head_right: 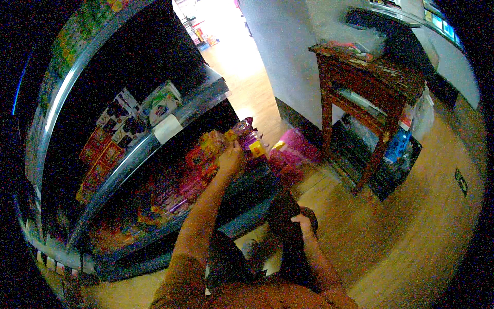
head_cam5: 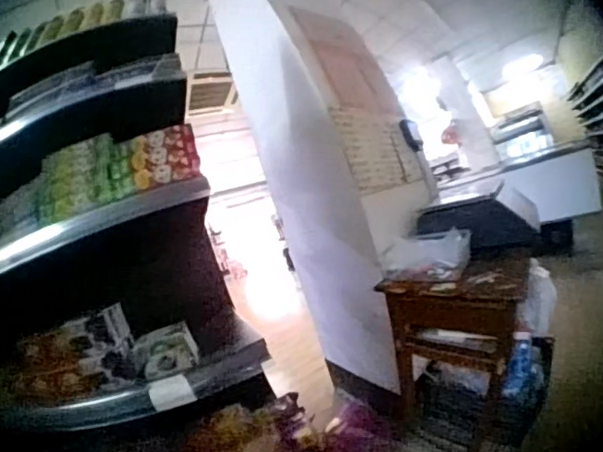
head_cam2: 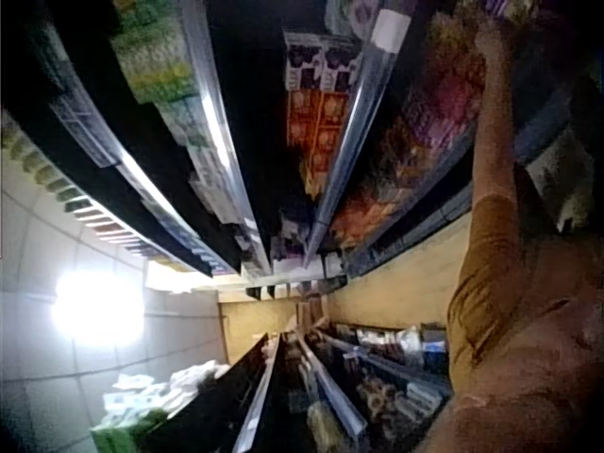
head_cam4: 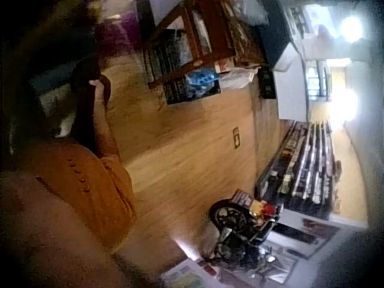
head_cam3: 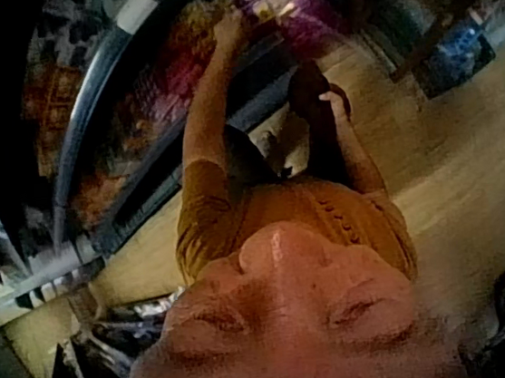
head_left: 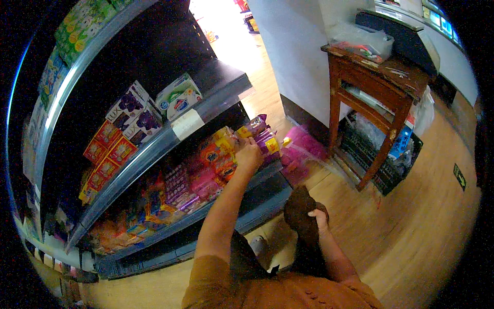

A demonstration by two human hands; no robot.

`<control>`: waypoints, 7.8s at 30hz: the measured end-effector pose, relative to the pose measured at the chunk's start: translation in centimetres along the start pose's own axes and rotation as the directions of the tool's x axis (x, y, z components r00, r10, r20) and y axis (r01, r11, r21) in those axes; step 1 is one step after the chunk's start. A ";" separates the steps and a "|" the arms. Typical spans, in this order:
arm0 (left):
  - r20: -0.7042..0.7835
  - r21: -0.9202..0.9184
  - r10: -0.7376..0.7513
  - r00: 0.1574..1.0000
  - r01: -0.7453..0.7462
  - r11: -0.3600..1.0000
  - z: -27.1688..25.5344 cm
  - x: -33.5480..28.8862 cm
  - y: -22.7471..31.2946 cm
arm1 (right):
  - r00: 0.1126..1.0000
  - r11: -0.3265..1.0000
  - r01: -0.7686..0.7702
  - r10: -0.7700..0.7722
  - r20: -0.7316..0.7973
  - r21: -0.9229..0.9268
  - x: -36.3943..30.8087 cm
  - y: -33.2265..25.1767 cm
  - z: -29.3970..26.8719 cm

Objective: The person wipes the top of stacked red boxes with a brown cloth, then moves to a freezer to wipe the glass lid. They proceed to a shelving unit, picking up and wiping various packaged items including detergent boxes and bars before placing them back on the shelf.

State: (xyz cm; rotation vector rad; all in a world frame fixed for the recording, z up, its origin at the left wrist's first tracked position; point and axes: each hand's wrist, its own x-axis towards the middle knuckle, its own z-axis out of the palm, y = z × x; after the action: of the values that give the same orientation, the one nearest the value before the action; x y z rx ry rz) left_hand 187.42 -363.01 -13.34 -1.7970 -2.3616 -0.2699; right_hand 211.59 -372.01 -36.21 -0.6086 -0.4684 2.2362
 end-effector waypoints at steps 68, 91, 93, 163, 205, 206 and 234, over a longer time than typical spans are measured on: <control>0.423 -0.088 0.041 0.905 -0.003 0.996 2.4 12.8 -5.5 | 0.997 0.996 -0.072 0.070 -0.044 -0.055 -2.4 -2.5 4.5; -0.006 0.087 0.049 0.999 -0.048 0.995 0.2 12.2 -3.9 | 0.990 0.992 -0.124 0.125 0.062 -0.018 -2.0 -2.3 5.0; -0.070 0.116 0.131 0.989 -0.122 0.986 -2.0 11.7 -2.1 | 0.995 0.992 -0.094 0.096 0.016 -0.088 -1.2 -0.8 1.5; 0.257 -0.645 -0.231 0.939 0.344 0.683 -4.5 -24.0 1.6 | 0.738 0.613 0.450 -0.664 -0.115 -0.649 -8.6 -5.1 15.8; 0.469 -0.870 0.345 0.813 0.359 0.338 -9.0 -23.7 1.7 | 0.976 0.977 -0.211 0.212 -0.048 0.017 -4.5 -1.2 4.9; 0.473 -0.871 0.349 0.809 0.371 0.322 -8.9 -23.7 1.7 | 0.981 0.981 -0.193 0.193 -0.020 0.008 -3.5 -0.6 3.3; 0.429 -0.870 0.060 0.901 0.395 0.295 -8.3 -24.0 0.6 | 0.957 0.918 0.246 -0.281 -0.071 -0.310 -8.1 -7.1 14.1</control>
State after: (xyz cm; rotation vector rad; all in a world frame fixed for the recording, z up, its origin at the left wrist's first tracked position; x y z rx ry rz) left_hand 194.47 -387.34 -10.94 -2.0545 -2.9439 -1.9353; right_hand 212.71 -375.46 -18.88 -0.7753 -0.7906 1.8768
